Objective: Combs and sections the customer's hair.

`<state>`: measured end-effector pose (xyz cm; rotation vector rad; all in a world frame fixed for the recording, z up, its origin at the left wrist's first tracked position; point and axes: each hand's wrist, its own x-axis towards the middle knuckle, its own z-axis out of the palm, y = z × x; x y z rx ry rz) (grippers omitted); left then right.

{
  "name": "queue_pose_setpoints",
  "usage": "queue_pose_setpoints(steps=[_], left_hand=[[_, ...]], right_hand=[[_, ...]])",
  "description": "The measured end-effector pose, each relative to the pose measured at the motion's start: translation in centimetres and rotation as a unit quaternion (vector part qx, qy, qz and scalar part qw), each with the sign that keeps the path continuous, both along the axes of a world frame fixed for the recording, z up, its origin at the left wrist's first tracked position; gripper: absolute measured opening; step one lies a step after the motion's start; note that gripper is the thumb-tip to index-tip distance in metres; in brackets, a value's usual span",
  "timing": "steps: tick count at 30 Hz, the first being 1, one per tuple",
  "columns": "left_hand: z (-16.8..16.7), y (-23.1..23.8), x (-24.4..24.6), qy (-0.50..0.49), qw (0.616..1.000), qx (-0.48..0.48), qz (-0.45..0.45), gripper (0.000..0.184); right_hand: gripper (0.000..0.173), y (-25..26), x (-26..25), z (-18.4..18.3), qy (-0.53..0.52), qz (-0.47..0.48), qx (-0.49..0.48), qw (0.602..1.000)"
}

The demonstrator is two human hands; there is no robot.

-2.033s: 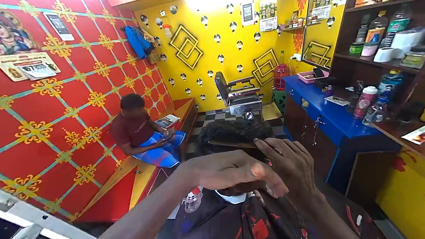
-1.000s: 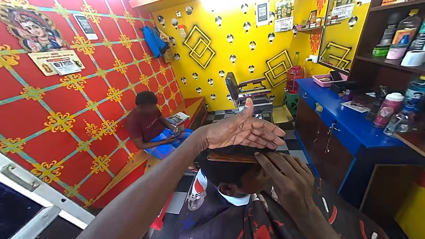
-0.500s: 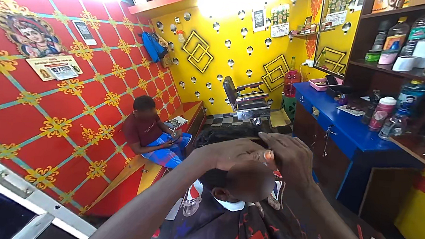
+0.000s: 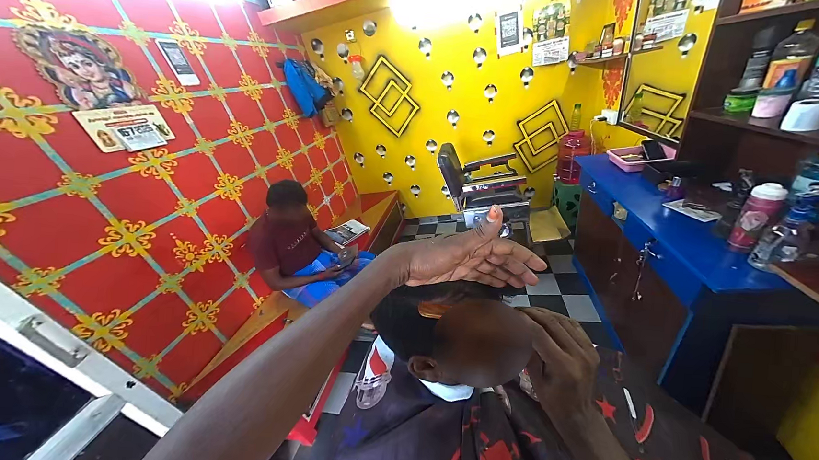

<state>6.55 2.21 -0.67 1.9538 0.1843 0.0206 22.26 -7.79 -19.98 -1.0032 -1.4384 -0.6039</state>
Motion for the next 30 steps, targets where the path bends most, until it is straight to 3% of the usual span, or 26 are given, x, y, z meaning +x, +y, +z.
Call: queue_pose_setpoints(steps=[9, 16, 17, 20, 23, 27, 30], left_hand=[[0.3, -0.6, 0.0, 0.003, 1.0, 0.017, -0.002, 0.094], [1.4, -6.3, -3.1, -0.225, 0.973, -0.06, 0.004, 0.107], [1.0, -6.8, -3.8, -0.225, 0.974, -0.016, -0.005, 0.108], [-0.5, -7.2, -5.2, -0.136, 0.96, 0.242, -0.012, 0.1], [-2.5, -5.5, -5.0, -0.092, 0.928, 0.359, -0.039, 0.084], [-2.4, -3.4, -4.7, -0.092, 0.905, 0.414, -0.031, 0.074], [-1.6, -2.3, -5.2, -0.09, 0.915, 0.394, 0.004, 0.077]], right_hand=[[0.03, 1.5, 1.2, 1.0, -0.065, -0.035, 0.025, 0.997], [0.028, 2.7, 1.6, 1.9, -0.063, -0.054, 0.041, 0.996], [0.027, 2.5, 1.6, 2.0, -0.061, -0.056, 0.034, 0.996], [0.03, 2.6, 1.8, 2.2, -0.068, -0.06, 0.011, 0.996], [0.033, 2.7, 1.8, 3.0, -0.068, -0.073, 0.001, 0.995], [0.038, 2.4, 2.3, 4.4, -0.032, -0.06, -0.07, 0.995], [0.035, 1.8, 2.8, 5.1, 0.032, -0.026, -0.138, 0.99]])
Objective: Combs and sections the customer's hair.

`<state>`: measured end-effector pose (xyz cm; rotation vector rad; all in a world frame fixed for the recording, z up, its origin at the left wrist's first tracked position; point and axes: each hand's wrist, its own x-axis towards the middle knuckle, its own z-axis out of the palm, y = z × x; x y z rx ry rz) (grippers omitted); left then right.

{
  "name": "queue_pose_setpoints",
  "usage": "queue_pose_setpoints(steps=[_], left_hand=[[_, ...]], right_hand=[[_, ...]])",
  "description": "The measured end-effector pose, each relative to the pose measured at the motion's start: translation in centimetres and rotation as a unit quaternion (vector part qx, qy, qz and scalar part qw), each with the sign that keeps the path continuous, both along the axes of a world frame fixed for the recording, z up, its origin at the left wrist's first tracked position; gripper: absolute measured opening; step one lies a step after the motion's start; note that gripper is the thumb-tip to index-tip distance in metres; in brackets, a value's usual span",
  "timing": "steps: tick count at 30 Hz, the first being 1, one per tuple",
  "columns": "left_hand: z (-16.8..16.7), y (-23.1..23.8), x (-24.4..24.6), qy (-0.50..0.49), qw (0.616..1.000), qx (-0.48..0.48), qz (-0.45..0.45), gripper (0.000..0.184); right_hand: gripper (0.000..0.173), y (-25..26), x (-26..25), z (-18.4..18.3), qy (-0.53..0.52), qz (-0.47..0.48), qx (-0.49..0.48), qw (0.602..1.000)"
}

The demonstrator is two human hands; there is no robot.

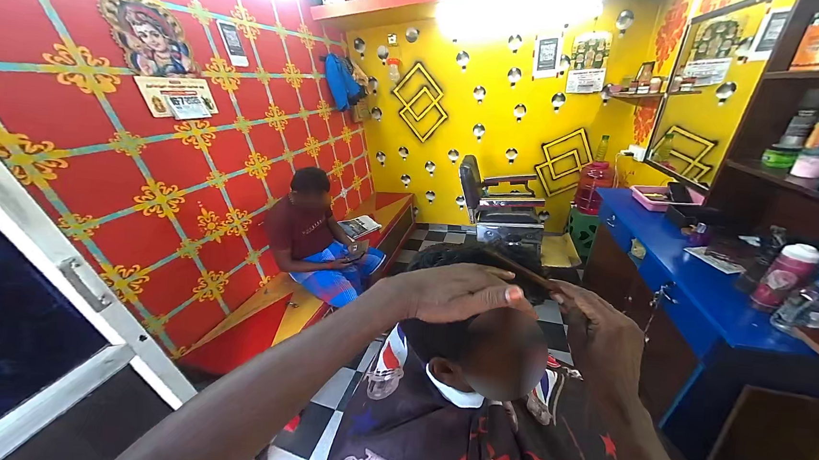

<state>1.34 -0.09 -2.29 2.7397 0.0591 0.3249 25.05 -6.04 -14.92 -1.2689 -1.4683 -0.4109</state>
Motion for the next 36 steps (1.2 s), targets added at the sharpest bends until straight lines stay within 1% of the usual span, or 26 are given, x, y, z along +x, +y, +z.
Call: queue_pose_setpoints(steps=[2, 3, 4, 6, 8, 9, 11, 13, 16, 20, 27, 32, 36], left_hand=[[0.4, 0.8, 0.0, -0.001, 0.998, -0.066, -0.003, 0.073], [0.8, 1.0, 0.2, 0.011, 0.994, -0.11, -0.004, 0.072], [1.1, 1.1, 0.4, 0.021, 0.987, -0.156, -0.01, 0.072], [1.7, 1.3, 0.9, 0.039, 0.973, -0.227, -0.024, 0.076], [2.2, 1.7, 1.3, 0.062, 0.964, -0.256, -0.028, 0.082], [2.3, 1.8, 1.6, 0.072, 0.963, -0.26, -0.024, 0.084], [2.4, 2.2, 2.0, 0.082, 0.959, -0.269, -0.028, 0.083], [2.3, 2.2, 2.3, 0.085, 0.954, -0.285, -0.033, 0.079], [2.4, 1.7, 2.5, 0.092, 0.955, -0.282, -0.011, 0.076], [2.6, 1.2, 2.4, 0.096, 0.961, -0.258, 0.004, 0.077], [2.5, 1.3, 2.2, 0.089, 0.963, -0.253, 0.004, 0.075], [2.7, 1.1, 2.2, 0.094, 0.963, -0.249, 0.037, 0.073], [2.4, 1.5, 2.3, 0.085, 0.965, -0.249, 0.013, 0.074]], right_hand=[[0.032, -0.9, 0.3, 0.4, 0.094, 0.034, -0.037, 0.994], [0.031, -1.4, 0.4, 0.4, 0.144, 0.051, -0.033, 0.988], [0.031, -2.0, 0.4, 0.5, 0.184, 0.064, -0.014, 0.981], [0.031, -3.3, -0.5, 0.8, 0.205, 0.074, 0.059, 0.974], [0.032, -4.8, -2.2, 1.0, 0.15, 0.093, 0.113, 0.978], [0.032, -5.4, -3.0, 1.0, 0.105, 0.096, 0.113, 0.983], [0.03, -6.1, -4.6, 1.5, 0.001, 0.062, 0.088, 0.994], [0.03, -6.1, -5.4, 2.0, -0.077, 0.016, 0.066, 0.995], [0.03, -5.4, -5.3, 2.4, -0.134, -0.012, 0.05, 0.99], [0.03, -4.7, -5.1, 2.5, -0.157, -0.02, 0.037, 0.987], [0.031, -4.4, -4.7, 2.4, -0.17, -0.021, 0.022, 0.985], [0.031, -4.0, -4.4, 2.3, -0.166, -0.011, 0.016, 0.986], [0.032, -4.0, -4.3, 2.3, -0.166, -0.004, 0.0, 0.986]])
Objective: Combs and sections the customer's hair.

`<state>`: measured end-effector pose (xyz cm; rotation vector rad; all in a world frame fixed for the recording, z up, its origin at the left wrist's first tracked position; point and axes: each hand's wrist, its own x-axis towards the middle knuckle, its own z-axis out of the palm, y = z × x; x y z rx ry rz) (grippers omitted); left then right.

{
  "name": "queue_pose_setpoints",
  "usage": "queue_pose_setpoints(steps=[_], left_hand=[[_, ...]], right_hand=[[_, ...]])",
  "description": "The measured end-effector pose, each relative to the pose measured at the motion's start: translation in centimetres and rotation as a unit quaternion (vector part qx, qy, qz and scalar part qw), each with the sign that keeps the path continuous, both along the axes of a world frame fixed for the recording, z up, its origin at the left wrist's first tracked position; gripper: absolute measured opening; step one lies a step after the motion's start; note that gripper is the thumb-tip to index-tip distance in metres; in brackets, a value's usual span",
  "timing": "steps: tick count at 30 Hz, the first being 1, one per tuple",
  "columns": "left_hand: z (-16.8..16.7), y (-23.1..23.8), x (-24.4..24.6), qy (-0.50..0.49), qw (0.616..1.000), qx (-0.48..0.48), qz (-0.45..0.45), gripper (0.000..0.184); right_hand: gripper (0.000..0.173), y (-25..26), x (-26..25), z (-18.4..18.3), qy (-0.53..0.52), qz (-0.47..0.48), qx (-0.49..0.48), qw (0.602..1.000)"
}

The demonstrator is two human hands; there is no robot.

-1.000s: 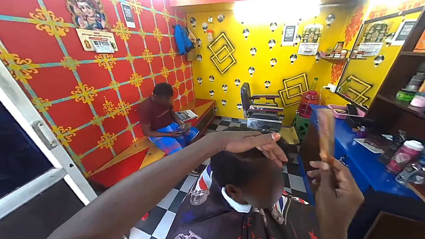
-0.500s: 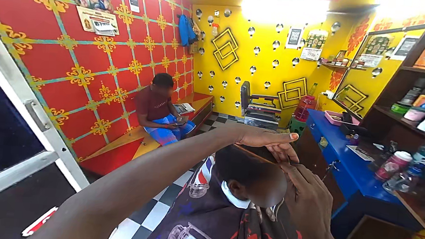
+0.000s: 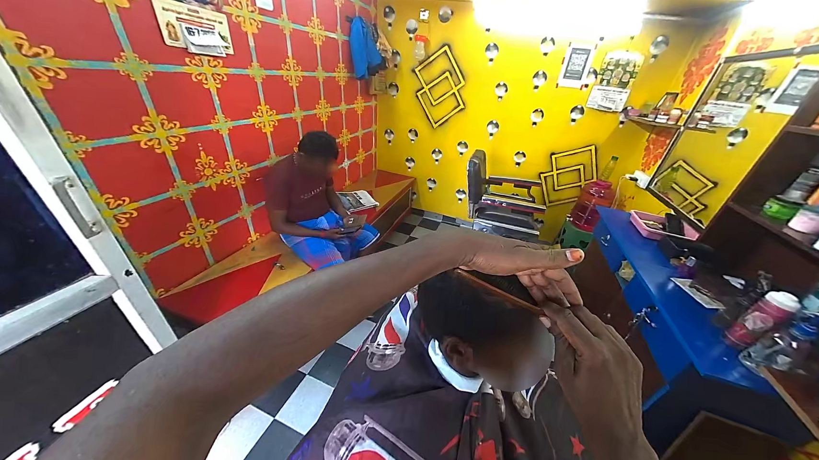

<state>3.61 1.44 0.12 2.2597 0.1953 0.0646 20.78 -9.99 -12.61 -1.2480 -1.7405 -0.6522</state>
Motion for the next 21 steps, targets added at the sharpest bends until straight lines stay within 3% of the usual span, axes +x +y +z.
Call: queue_pose_setpoints(steps=[6, 10, 13, 16, 18, 21], left_hand=[[0.4, -0.5, 0.0, 0.007, 0.999, -0.035, -0.005, 0.076], [0.2, -0.2, 0.1, -0.004, 0.998, -0.054, -0.01, 0.074], [0.2, -0.2, -0.1, -0.003, 0.999, -0.042, -0.006, 0.075], [0.1, -0.1, 0.0, -0.006, 0.999, -0.045, -0.008, 0.076], [0.1, 0.0, 0.1, -0.004, 0.998, -0.056, -0.007, 0.077], [0.4, 0.1, 0.3, 0.01, 0.997, -0.079, -0.01, 0.079]], right_hand=[[0.033, -0.6, 0.7, -0.1, 0.024, 0.041, -0.169, 0.984], [0.036, -1.6, 0.1, -1.0, 0.019, 0.062, -0.217, 0.974], [0.022, -2.4, -0.2, -1.9, -0.065, 0.117, -0.223, 0.966], [0.011, -3.1, -0.7, -3.0, -0.159, 0.239, -0.275, 0.918], [0.015, -3.3, -1.1, -2.9, -0.139, 0.259, -0.245, 0.924], [0.029, -3.2, -1.4, -0.9, -0.024, 0.132, -0.091, 0.987]])
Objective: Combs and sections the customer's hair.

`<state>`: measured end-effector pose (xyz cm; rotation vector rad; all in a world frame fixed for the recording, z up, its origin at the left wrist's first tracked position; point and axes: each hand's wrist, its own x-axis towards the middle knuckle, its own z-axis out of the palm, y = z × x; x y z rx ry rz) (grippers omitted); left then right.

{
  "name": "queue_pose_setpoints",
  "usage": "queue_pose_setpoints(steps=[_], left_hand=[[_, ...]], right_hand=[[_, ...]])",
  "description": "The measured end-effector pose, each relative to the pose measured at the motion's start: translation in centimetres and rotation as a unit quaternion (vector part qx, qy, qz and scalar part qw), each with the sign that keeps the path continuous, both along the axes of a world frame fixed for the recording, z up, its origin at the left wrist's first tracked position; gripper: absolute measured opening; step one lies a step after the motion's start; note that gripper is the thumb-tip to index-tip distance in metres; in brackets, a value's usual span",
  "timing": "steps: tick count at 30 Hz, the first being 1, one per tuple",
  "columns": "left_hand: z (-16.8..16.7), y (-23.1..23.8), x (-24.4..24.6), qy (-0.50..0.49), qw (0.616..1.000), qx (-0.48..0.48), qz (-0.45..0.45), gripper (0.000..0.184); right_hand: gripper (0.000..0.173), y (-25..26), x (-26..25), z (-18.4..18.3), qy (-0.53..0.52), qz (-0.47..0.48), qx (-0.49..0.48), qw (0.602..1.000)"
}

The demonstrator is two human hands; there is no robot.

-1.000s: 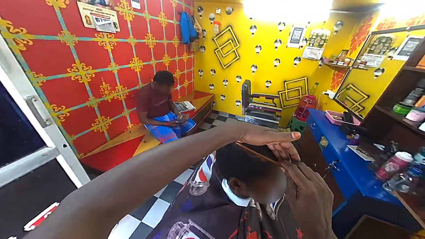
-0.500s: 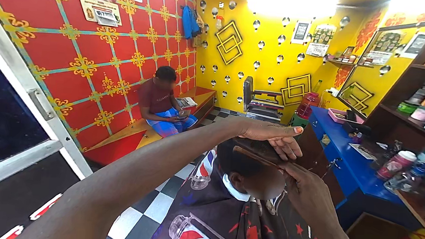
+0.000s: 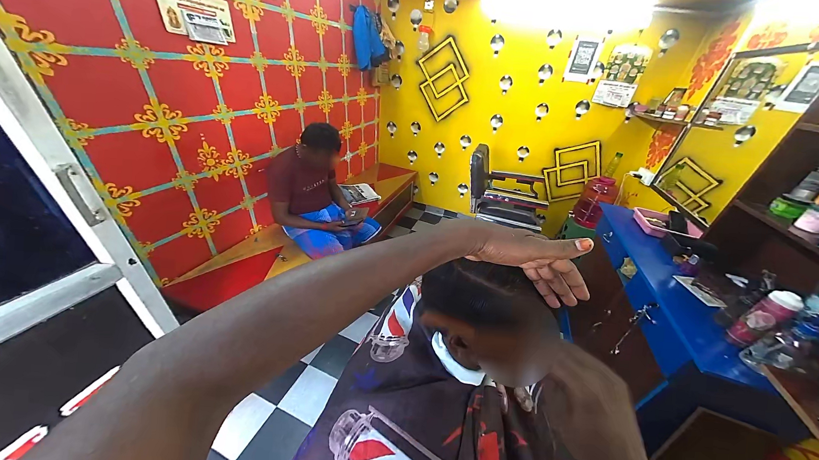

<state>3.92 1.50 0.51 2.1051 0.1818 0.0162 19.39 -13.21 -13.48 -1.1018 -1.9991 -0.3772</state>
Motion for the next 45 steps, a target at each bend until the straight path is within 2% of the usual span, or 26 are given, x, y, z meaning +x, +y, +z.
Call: queue_pose_setpoints(steps=[2, 4, 11, 23, 30, 35, 37, 40, 41, 42, 43, 45], left_hand=[[0.0, 0.2, 0.2, 0.007, 1.0, -0.007, -0.007, 0.08], [0.0, 0.6, 0.5, 0.007, 1.0, -0.004, -0.017, 0.081], [0.1, 0.8, 0.5, 0.014, 1.0, -0.006, -0.02, 0.081], [0.0, 0.6, 0.5, 0.014, 1.0, 0.011, -0.008, 0.08], [0.1, 0.3, 0.7, 0.021, 0.999, -0.027, -0.009, 0.081], [0.0, 0.4, 0.7, 0.021, 0.999, -0.026, -0.005, 0.08], [0.0, 0.5, 0.6, 0.019, 1.0, -0.021, -0.008, 0.081], [0.1, 0.2, 0.5, 0.024, 0.999, -0.021, -0.001, 0.08], [0.1, 0.2, 0.6, 0.023, 1.0, -0.022, 0.002, 0.08], [0.2, 0.1, 0.7, 0.023, 1.0, -0.02, 0.005, 0.08], [0.2, 0.1, 0.7, 0.024, 1.0, -0.018, 0.003, 0.08], [0.2, 0.2, 0.9, 0.028, 0.999, -0.011, -0.012, 0.082]], right_hand=[[0.034, 0.5, 0.0, 1.4, 0.029, -0.102, 0.077, 0.991], [0.033, 0.7, -0.4, 2.3, 0.015, -0.144, 0.103, 0.984], [0.028, 1.8, -2.3, 2.9, -0.051, -0.144, 0.122, 0.981], [0.025, 2.2, -2.4, 3.1, -0.064, -0.168, 0.106, 0.978], [0.026, -0.2, -3.2, 3.1, -0.041, -0.14, -0.066, 0.987], [0.025, -1.3, -3.9, 2.5, -0.055, -0.124, -0.109, 0.985], [0.02, -1.8, -3.6, 2.6, -0.093, -0.071, -0.166, 0.979], [0.017, -2.5, -3.3, 2.9, -0.188, 0.084, -0.305, 0.93], [0.015, -2.5, -3.6, 2.4, -0.18, 0.097, -0.263, 0.943], [0.014, -2.4, -3.7, 1.9, -0.147, 0.082, -0.173, 0.97], [0.016, -2.0, -3.9, 1.8, -0.109, 0.042, -0.074, 0.99], [0.027, -0.9, -3.8, 2.5, -0.059, -0.055, 0.067, 0.994]])
